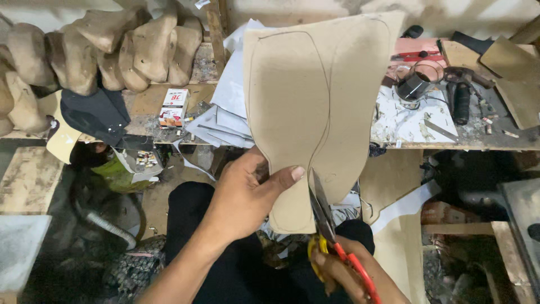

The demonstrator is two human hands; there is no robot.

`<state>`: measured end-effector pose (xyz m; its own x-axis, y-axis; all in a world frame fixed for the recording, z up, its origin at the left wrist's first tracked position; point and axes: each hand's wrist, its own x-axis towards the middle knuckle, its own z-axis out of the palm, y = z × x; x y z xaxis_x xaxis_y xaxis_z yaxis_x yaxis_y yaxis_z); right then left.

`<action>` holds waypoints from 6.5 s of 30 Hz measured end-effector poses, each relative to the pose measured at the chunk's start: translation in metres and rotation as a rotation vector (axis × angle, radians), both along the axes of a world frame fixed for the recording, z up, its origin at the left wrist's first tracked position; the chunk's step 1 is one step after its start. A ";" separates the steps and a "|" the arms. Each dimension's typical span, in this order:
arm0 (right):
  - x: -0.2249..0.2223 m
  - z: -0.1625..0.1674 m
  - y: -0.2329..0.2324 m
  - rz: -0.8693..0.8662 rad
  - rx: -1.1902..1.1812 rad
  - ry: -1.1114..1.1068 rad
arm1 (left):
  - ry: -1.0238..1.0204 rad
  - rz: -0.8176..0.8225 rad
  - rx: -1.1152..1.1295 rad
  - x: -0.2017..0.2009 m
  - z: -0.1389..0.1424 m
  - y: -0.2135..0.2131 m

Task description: The person holds a cardboard sheet with a drawn shoe sole outline and cuts along the traced line with scissors, rotating the sheet as they trim around the curved shape. They set the cut sole piece on the shelf above the workbench and begin cutting another traced sole from the remaining cardboard.

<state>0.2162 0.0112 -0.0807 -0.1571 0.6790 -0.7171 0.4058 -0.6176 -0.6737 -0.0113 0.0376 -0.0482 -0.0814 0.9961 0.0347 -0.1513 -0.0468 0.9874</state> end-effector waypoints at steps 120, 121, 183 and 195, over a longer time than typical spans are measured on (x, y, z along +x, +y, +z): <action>0.017 -0.083 0.007 0.133 0.625 0.112 | -0.214 0.057 -0.221 0.037 0.014 -0.030; 0.016 -0.083 0.007 0.134 0.633 0.141 | -0.208 0.064 -0.224 0.036 0.015 -0.030; 0.005 -0.013 0.008 0.278 0.827 0.112 | -0.084 0.046 0.025 0.014 0.044 -0.031; 0.011 -0.018 0.007 0.278 0.769 0.289 | -0.170 -0.060 0.035 0.017 0.040 -0.033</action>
